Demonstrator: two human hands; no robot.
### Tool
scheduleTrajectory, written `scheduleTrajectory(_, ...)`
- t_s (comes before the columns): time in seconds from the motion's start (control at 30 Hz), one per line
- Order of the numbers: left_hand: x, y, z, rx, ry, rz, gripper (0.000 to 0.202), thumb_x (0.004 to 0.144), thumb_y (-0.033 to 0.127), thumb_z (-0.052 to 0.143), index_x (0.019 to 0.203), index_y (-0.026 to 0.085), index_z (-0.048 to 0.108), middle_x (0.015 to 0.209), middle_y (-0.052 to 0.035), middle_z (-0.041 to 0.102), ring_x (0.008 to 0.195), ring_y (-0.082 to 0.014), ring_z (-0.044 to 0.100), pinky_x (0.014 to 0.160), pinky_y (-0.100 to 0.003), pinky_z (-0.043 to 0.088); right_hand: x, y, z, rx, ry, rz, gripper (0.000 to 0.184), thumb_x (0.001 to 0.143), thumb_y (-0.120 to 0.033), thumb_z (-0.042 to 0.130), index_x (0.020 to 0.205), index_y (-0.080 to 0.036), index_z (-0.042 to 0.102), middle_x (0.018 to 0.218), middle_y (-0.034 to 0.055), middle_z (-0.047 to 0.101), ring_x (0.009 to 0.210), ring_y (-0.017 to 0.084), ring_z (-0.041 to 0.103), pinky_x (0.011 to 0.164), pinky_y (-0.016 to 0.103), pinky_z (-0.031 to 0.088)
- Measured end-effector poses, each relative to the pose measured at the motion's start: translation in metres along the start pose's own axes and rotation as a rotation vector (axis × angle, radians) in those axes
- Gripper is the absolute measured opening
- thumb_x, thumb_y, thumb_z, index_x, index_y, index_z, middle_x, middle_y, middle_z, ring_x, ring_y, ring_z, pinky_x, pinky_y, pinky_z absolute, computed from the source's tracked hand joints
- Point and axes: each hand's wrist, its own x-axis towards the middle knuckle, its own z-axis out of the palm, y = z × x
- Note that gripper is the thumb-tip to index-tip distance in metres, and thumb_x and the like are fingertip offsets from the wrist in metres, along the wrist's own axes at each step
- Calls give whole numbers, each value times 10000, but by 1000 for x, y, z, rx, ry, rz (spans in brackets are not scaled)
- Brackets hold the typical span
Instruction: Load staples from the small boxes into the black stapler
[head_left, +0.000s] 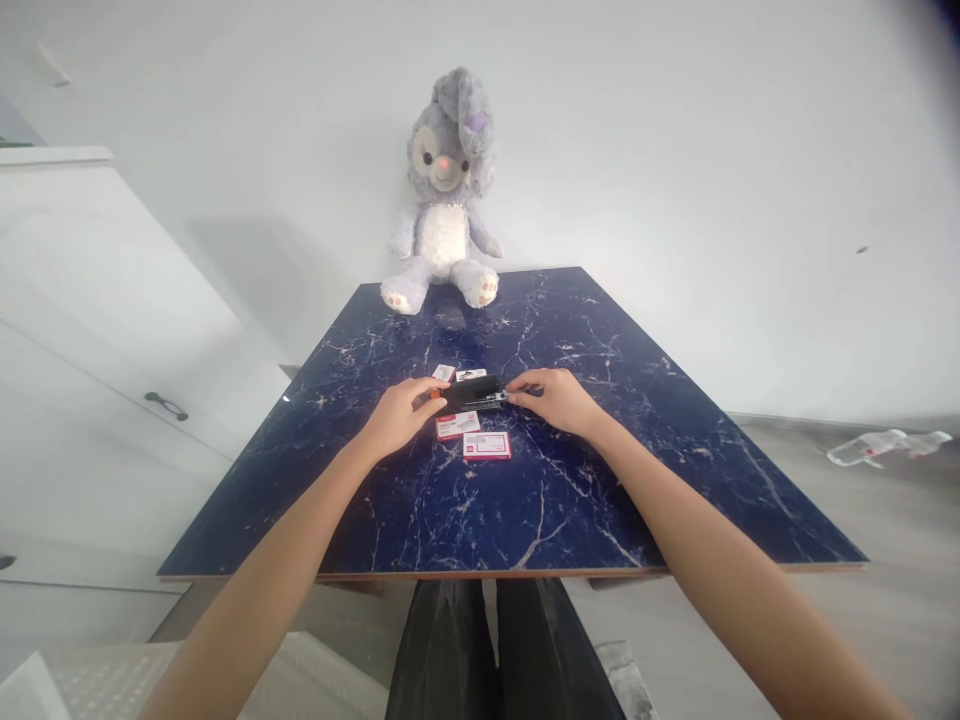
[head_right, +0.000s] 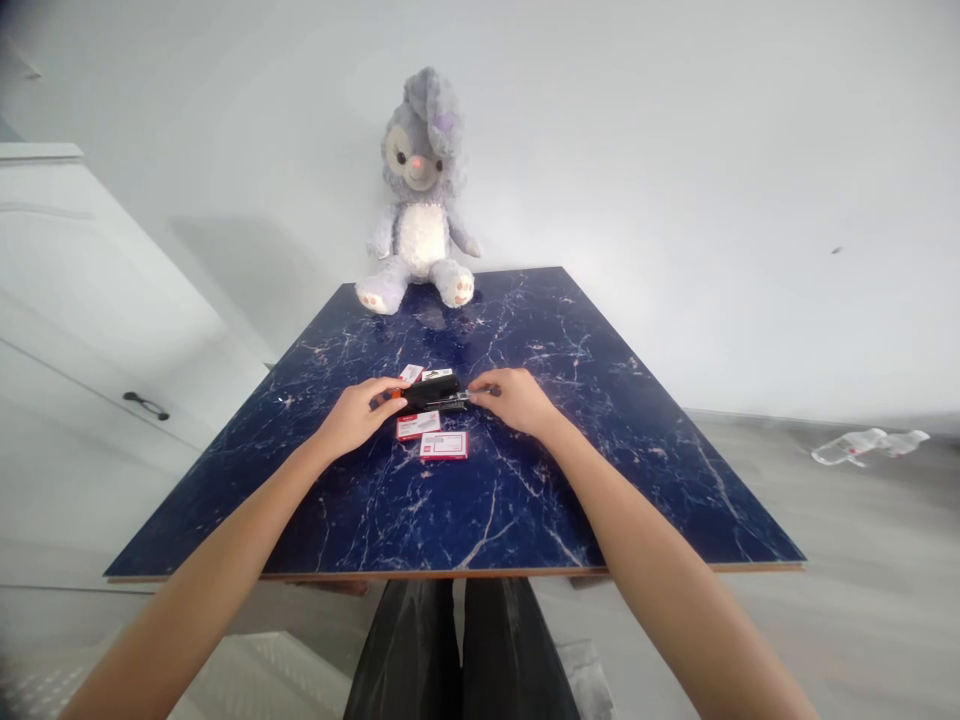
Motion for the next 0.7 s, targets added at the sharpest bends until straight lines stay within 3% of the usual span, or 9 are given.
scheduleTrajectory(0.5,1,-1,2,-2,6,6,329,935,425,570,1207,276,678,1151,-53,713,882,-205,676,844,-357,519,0,0,4,2,-22,87,140,838,-353,701,930,-282,780,964,-22,772,851,180,696,818,302,530)
scheduleTrajectory(0.7,1,0,-1,-5,-19,-2,353,931,408,564,1242,267,656,1209,-62,699,928,-216,680,852,-361,531,-1,-6,-3,-38,-41,69,227,830,-310,671,1042,-284,749,1031,-18,761,859,165,696,836,285,528)
